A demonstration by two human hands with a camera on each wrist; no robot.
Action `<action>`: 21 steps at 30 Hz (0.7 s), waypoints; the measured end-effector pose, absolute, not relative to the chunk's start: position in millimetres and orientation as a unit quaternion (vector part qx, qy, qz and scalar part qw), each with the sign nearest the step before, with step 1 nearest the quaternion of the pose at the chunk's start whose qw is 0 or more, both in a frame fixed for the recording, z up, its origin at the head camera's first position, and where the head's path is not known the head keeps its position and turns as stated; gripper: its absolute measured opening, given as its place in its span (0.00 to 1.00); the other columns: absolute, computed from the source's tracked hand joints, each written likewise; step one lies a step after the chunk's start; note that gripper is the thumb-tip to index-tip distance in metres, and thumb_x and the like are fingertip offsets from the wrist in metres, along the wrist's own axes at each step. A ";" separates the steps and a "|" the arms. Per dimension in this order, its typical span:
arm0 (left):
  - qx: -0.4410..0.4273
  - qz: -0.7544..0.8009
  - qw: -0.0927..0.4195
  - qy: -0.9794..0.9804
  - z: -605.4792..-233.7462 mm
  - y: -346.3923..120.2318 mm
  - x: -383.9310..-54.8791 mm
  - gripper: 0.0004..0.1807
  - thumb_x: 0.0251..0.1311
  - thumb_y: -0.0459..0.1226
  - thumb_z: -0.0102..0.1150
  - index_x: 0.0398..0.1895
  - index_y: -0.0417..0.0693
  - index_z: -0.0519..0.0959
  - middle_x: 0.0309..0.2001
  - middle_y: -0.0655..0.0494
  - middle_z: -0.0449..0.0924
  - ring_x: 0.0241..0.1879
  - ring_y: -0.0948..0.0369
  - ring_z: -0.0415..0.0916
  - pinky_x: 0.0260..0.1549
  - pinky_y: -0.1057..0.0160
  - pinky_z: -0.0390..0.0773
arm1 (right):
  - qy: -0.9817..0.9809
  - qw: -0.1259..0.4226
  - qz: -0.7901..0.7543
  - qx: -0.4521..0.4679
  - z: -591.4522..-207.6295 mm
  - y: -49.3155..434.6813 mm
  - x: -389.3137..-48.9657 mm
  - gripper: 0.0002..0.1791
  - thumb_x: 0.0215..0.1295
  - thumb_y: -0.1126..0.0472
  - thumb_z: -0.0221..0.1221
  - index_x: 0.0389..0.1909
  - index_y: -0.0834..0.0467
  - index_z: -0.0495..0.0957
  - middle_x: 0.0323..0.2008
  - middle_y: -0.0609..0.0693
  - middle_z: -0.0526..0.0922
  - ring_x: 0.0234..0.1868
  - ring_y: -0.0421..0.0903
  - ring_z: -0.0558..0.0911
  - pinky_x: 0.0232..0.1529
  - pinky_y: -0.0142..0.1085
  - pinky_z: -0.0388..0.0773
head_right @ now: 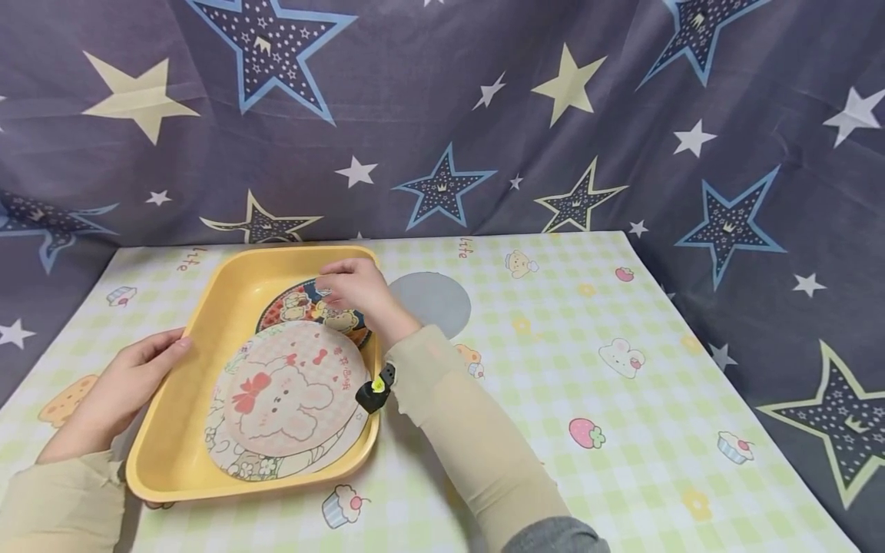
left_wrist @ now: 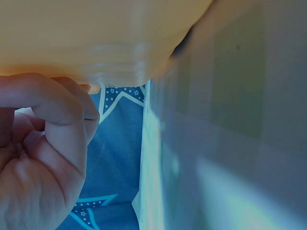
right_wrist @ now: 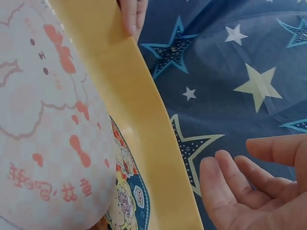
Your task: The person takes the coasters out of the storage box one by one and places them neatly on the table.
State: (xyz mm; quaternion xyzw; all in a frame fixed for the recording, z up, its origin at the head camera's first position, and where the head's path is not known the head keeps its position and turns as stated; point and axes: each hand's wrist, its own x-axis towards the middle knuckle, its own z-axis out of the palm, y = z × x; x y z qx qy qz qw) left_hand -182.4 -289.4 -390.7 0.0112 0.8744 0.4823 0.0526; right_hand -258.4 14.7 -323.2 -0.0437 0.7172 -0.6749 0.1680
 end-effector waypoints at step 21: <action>0.019 0.484 0.049 0.874 -391.2 -290.0 -182.7 0.36 0.78 0.49 0.38 0.71 0.23 0.57 0.51 0.34 0.78 0.34 0.72 0.81 0.32 0.66 0.85 | 0.759 0.160 -0.631 -0.031 -340.6 -28.9 -247.7 0.13 0.68 0.64 0.61 0.51 0.64 0.82 0.35 0.52 0.82 0.29 0.44 0.77 0.51 0.50 0.82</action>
